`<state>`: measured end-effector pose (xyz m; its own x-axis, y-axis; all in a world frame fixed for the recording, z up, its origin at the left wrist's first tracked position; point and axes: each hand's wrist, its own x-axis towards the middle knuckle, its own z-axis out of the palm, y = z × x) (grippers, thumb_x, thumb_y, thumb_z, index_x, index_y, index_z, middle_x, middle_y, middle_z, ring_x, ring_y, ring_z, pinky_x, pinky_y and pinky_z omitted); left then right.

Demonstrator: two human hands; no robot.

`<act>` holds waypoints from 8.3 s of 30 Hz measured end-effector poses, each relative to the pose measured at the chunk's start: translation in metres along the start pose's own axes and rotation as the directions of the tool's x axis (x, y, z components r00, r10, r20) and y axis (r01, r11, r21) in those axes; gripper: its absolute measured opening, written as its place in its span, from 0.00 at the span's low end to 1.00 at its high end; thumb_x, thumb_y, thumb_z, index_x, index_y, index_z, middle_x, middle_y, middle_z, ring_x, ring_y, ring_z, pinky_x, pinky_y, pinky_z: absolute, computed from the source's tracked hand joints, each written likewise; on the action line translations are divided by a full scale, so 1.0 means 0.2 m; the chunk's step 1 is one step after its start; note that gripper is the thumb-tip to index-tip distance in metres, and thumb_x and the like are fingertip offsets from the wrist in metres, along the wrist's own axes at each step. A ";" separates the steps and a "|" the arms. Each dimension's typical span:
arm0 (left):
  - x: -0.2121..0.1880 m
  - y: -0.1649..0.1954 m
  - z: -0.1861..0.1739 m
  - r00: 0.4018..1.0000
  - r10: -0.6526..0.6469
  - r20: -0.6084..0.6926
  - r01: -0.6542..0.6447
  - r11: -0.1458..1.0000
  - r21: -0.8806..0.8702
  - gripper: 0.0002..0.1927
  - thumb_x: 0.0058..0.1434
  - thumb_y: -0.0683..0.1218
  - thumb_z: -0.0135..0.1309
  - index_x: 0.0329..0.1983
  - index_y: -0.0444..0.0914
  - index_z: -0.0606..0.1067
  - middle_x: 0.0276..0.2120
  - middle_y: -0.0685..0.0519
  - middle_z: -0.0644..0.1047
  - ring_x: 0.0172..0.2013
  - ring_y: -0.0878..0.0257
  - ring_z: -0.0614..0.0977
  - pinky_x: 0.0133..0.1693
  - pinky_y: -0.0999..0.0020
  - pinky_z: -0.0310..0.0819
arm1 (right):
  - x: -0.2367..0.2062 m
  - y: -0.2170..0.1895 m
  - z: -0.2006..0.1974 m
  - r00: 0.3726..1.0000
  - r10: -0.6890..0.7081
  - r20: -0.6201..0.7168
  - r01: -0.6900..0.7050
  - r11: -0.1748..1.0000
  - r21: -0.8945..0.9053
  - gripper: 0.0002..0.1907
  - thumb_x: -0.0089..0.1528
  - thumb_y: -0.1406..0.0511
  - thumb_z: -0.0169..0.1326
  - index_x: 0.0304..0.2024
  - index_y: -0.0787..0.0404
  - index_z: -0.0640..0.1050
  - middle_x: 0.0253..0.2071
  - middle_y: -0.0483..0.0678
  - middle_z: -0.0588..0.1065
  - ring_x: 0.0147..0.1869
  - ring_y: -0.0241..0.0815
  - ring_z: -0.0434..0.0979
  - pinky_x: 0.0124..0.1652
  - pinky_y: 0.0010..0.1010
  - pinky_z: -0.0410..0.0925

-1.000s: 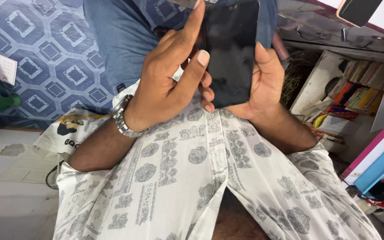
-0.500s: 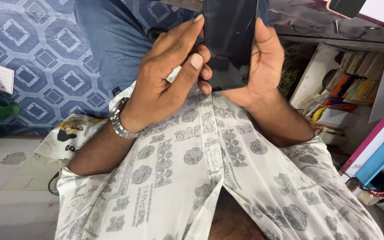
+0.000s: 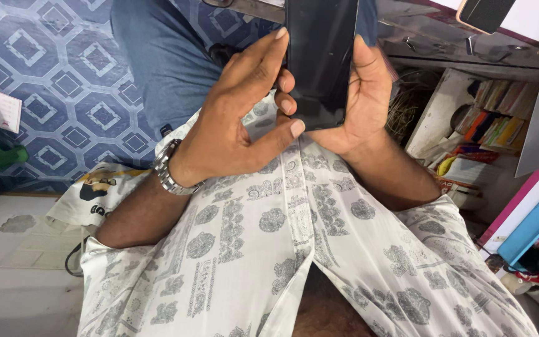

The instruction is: The person unscrews the back cover of a keypad mobile phone using a screwdriver, pries the cover open, works on the internal battery compartment, then reassembles the phone and presses its keypad buttons to test it. At the end the person plugs a charging cable into a smartphone.

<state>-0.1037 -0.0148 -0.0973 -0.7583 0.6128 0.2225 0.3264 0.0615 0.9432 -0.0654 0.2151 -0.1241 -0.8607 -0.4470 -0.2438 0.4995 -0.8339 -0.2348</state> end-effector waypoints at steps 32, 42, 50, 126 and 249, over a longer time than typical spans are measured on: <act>-0.02 0.00 0.04 0.995 0.102 -0.022 -0.103 0.990 -0.093 0.38 0.71 0.39 0.63 0.78 0.36 0.56 0.73 0.48 0.61 0.50 0.71 0.78 0.61 0.72 0.65 | -0.10 0.02 0.08 0.991 -0.130 0.033 0.133 0.979 -0.157 0.35 0.76 0.44 0.31 0.68 0.65 0.65 0.53 0.65 0.76 0.48 0.56 0.76 0.49 0.44 0.70; -0.03 -0.01 0.05 0.994 0.109 -0.016 -0.110 0.987 -0.120 0.37 0.72 0.39 0.63 0.78 0.37 0.56 0.75 0.48 0.58 0.50 0.71 0.76 0.61 0.72 0.66 | -0.10 0.03 0.07 0.986 -0.165 0.028 0.167 0.972 -0.165 0.36 0.77 0.45 0.29 0.69 0.67 0.67 0.53 0.63 0.77 0.52 0.54 0.79 0.48 0.43 0.71; -0.02 -0.02 0.05 0.994 0.110 -0.022 -0.112 0.985 -0.129 0.38 0.72 0.39 0.63 0.78 0.37 0.55 0.75 0.49 0.59 0.50 0.73 0.77 0.62 0.72 0.64 | -0.07 0.03 0.08 0.981 -0.186 0.059 0.193 0.968 -0.160 0.34 0.78 0.46 0.30 0.69 0.65 0.68 0.53 0.62 0.77 0.51 0.54 0.79 0.48 0.43 0.72; -0.14 -0.44 0.52 0.896 -0.421 0.142 0.345 0.461 -0.817 0.13 0.77 0.42 0.54 0.61 0.33 0.71 0.48 0.51 0.79 0.46 0.66 0.80 0.51 0.70 0.76 | -0.97 0.00 -0.53 0.772 -0.581 -0.257 -0.417 -0.157 -0.895 0.13 0.73 0.60 0.51 0.52 0.61 0.80 0.34 0.53 0.80 0.35 0.42 0.81 0.36 0.35 0.73; 0.33 -0.25 0.65 0.869 -0.062 0.490 0.488 0.264 -0.832 0.14 0.81 0.45 0.51 0.54 0.27 0.74 0.52 0.37 0.78 0.49 0.50 0.84 0.53 0.58 0.81 | -2.27 0.29 -0.24 0.824 -0.096 -0.558 -0.180 0.890 -0.419 0.23 0.72 0.65 0.41 0.62 0.78 0.70 0.43 0.68 0.82 0.30 0.56 0.88 0.29 0.45 0.82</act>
<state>-0.0962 0.1250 -0.1622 -0.4026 0.9153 0.0142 -0.7536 -0.3402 0.5625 0.3592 0.3858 -0.0719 -0.7023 -0.1079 -0.7037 0.6410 -0.5258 -0.5591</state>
